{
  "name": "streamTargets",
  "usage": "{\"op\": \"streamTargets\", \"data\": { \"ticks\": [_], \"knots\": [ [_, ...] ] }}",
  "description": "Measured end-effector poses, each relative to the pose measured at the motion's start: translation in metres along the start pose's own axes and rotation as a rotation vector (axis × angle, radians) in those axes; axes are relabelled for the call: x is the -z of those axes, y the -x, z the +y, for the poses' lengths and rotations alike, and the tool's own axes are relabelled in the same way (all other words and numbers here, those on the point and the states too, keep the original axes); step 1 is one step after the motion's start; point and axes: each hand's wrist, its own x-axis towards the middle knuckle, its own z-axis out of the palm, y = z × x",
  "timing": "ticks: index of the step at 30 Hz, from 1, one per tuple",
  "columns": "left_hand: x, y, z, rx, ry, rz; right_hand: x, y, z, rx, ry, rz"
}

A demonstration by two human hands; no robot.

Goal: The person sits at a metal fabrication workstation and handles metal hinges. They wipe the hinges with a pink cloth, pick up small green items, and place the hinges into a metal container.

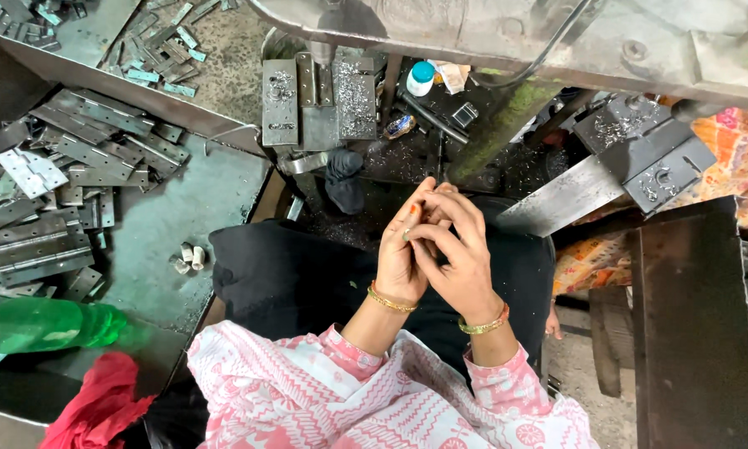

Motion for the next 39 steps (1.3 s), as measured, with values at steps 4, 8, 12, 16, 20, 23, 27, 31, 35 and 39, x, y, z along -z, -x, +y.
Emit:
{"op": "streamTargets", "data": {
  "ticks": [4, 8, 12, 16, 20, 23, 27, 31, 35, 39],
  "knots": [
    [0.001, 0.001, -0.001, -0.013, -0.005, 0.020, -0.003, 0.003, 0.002, -0.065, -0.038, 0.046],
    [-0.003, 0.001, 0.001, -0.008, -0.041, 0.016, 0.001, -0.002, 0.003, 0.003, 0.010, 0.002],
    [-0.008, 0.002, 0.001, -0.016, -0.121, 0.016, 0.001, 0.000, 0.005, 0.027, 0.021, -0.002],
    [-0.013, 0.002, 0.000, 0.019, 0.059, 0.003, 0.004, 0.008, 0.009, -0.203, -0.234, 0.085],
    [-0.018, 0.006, 0.011, -0.016, 0.148, -0.053, 0.022, 0.008, 0.004, -0.336, -0.463, 0.103],
    [-0.020, 0.005, 0.012, -0.046, 0.148, -0.091, 0.034, 0.000, -0.007, -0.170, -0.238, -0.055],
    [-0.020, 0.004, 0.008, -0.055, 0.129, -0.112, 0.029, -0.009, -0.019, -0.064, -0.023, -0.163],
    [-0.021, 0.008, 0.007, -0.042, 0.205, -0.095, 0.028, -0.007, -0.019, -0.213, -0.070, -0.020],
    [-0.025, 0.009, 0.008, -0.026, 0.186, -0.074, 0.031, -0.003, -0.014, -0.270, -0.199, 0.096],
    [-0.021, 0.011, 0.002, 0.048, 0.167, -0.033, 0.029, -0.003, -0.010, -0.095, -0.091, 0.048]
  ]
}}
